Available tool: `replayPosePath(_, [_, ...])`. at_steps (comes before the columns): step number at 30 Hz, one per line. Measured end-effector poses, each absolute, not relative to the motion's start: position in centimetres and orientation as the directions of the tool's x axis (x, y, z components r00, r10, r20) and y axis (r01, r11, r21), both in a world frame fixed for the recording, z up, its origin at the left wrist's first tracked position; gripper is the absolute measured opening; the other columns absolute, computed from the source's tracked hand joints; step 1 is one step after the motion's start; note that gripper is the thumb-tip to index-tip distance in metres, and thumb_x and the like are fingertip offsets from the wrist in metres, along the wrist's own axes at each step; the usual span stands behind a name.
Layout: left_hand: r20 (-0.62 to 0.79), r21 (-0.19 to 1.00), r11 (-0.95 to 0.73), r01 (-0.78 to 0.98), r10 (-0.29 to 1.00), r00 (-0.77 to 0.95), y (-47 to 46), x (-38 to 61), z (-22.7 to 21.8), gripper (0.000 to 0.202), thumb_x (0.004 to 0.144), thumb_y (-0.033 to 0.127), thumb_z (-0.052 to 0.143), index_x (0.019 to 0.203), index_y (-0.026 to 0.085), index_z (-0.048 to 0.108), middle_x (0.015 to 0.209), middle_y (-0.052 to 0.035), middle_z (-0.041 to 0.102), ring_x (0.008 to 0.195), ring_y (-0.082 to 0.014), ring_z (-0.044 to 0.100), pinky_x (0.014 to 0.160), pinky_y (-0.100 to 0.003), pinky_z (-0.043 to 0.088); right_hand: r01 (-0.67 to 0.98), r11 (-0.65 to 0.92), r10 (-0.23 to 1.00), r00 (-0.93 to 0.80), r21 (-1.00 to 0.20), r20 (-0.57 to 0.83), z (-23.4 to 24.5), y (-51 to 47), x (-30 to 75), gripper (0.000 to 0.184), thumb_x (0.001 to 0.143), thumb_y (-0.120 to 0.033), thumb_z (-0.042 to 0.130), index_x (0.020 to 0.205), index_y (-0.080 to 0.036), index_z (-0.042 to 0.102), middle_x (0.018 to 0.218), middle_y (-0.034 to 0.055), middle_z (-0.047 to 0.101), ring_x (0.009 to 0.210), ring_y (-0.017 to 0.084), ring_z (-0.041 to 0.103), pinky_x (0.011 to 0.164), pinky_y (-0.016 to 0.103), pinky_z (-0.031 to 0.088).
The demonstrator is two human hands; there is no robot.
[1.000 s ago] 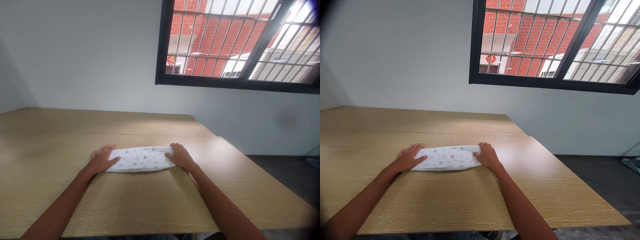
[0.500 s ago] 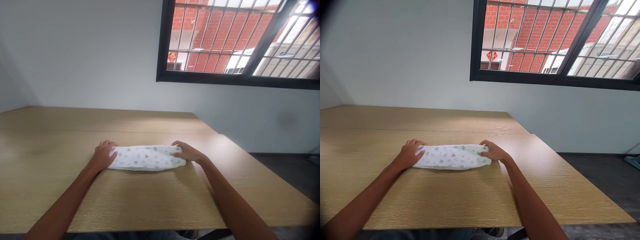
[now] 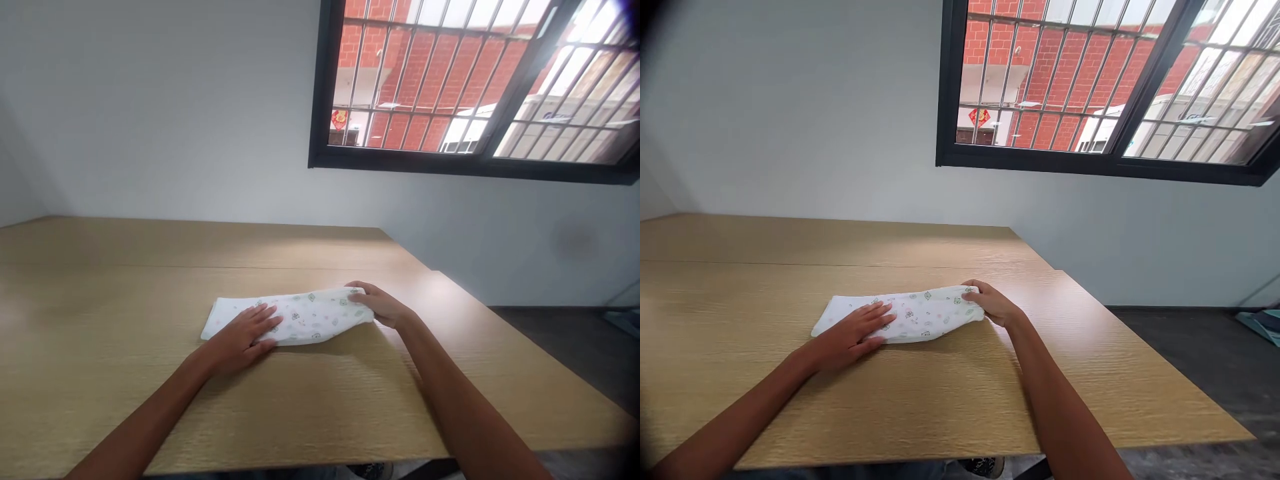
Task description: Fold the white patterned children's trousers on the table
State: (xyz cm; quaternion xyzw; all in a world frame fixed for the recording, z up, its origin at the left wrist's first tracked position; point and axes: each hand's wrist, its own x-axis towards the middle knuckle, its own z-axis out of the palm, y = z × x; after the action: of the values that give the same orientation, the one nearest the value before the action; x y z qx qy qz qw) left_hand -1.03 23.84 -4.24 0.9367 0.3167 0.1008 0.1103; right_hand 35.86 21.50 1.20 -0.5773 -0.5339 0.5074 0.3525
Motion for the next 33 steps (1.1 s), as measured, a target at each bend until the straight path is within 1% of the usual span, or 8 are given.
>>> replayPosePath(8, [0.028, 0.256, -0.78, 0.572, 0.597, 0.802, 23.1, 2.0, -3.6, 0.062, 0.101, 0.053, 0.04, 0.157, 0.03, 0.024, 0.164, -0.0044, 0.015, 0.152, -0.0286, 0.012, 0.122, -0.051, 0.018, 0.163, -0.208, 0.975, -0.046, -0.964, -0.218, 2.1, 21.1, 38.5, 0.044, 0.076, -0.033, 0.07, 0.117, -0.022, 0.059, 0.104, 0.009, 0.069, 0.085, 0.02, 0.068, 0.07, 0.032, 0.058])
replayPosePath(11, [-0.052, 0.318, -0.737, 0.597, 0.615, 0.787, 23.1, 3.9, -2.0, 0.064, 0.092, 0.055, 0.054, 0.148, 0.025, 0.044, 0.159, -0.0103, 0.032, 0.148, -0.0341, 0.025, 0.117, -0.052, 0.029, 0.197, -0.208, 0.975, -0.042, -0.958, -0.22, 2.2, 20.9, 39.1, 0.046, 0.075, -0.037, 0.068, 0.118, -0.023, 0.059, 0.106, 0.009, 0.069, 0.085, 0.022, 0.068, 0.069, 0.032, 0.057])
replayPosePath(14, [0.006, 0.534, -0.605, 0.591, 0.702, 0.713, 23.1, 6.1, -0.4, 0.044, 0.09, 0.05, 0.055, 0.124, 0.025, 0.065, 0.137, -0.0092, 0.059, 0.133, -0.0314, 0.047, 0.109, -0.046, 0.042, 0.17, -0.2, 0.972, -0.088, -0.965, -0.217, 2.1, 20.9, 38.8, 0.039, 0.077, -0.044, 0.067, 0.11, -0.024, 0.062, 0.101, 0.0085, 0.07, 0.085, 0.022, 0.068, 0.069, 0.031, 0.056])
replayPosePath(17, [-0.076, 0.854, -0.29, 0.431, 0.751, 0.656, 23.2, 7.9, 0.1, 0.036, 0.093, 0.048, 0.05, 0.112, 0.024, 0.067, 0.123, -0.0061, 0.066, 0.118, -0.0265, 0.059, 0.101, -0.04, 0.048, 0.117, -0.172, 0.978, -0.098, -0.978, -0.183, 2.0, 21.1, 37.4, 0.034, 0.08, -0.051, 0.063, 0.096, -0.021, 0.065, 0.094, 0.0087, 0.07, 0.084, 0.022, 0.067, 0.071, 0.031, 0.055])
replayPosePath(19, [-0.179, 0.971, 0.009, 0.241, 0.695, 0.697, 23.5, 8.3, -0.2, 0.038, 0.095, 0.049, 0.048, 0.111, 0.02, 0.066, 0.123, -0.0092, 0.066, 0.115, -0.0254, 0.061, 0.101, -0.038, 0.049, 0.036, -0.115, 0.99, -0.075, -0.993, -0.118, 2.0, 21.3, 36.1, 0.035, 0.083, -0.052, 0.059, 0.095, -0.02, 0.065, 0.094, 0.0084, 0.069, 0.086, 0.022, 0.066, 0.074, 0.03, 0.055])
replayPosePath(24, [-0.267, 0.836, 0.533, -0.132, 0.605, 0.751, 24.4, 7.6, -0.7, 0.047, 0.101, 0.045, 0.04, 0.116, 0.006, 0.062, 0.117, -0.0203, 0.066, 0.111, -0.0272, 0.064, 0.106, -0.04, 0.045, -0.399, 0.047, 0.991, -0.099, -0.916, 0.094, 1.7, 21.7, 32.3, 0.022, 0.084, -0.038, 0.069, 0.091, -0.018, 0.067, 0.087, 0.003, 0.067, 0.077, 0.014, 0.062, 0.071, 0.022, 0.053])
replayPosePath(29, [-0.209, 0.735, 0.635, -0.239, 0.547, 0.81, 24.5, 6.6, 0.2, 0.062, 0.101, 0.058, 0.033, 0.123, 0.007, 0.061, 0.112, -0.0196, 0.067, 0.103, -0.0321, 0.065, 0.101, -0.051, 0.047, -0.537, 0.018, 0.992, -0.093, -0.843, 0.081, 1.4, 21.8, 27.5, 0.022, 0.078, -0.026, 0.079, 0.095, -0.017, 0.068, 0.087, 0.0026, 0.068, 0.076, 0.012, 0.065, 0.075, 0.023, 0.055])
replayPosePath(33, [-0.183, 0.725, 0.609, -0.322, 0.621, 0.762, 24.6, 6.3, 0.5, 0.051, 0.1, 0.055, 0.037, 0.115, 0.014, 0.063, 0.102, -0.0137, 0.068, 0.092, -0.0315, 0.067, 0.088, -0.055, 0.054, -0.577, -0.009, 0.995, -0.082, -0.817, 0.047, 1.1, 22.0, 24.2, 0.022, 0.074, -0.026, 0.082, 0.085, -0.017, 0.064, 0.082, 0.001, 0.066, 0.078, 0.014, 0.067, 0.08, 0.027, 0.056])
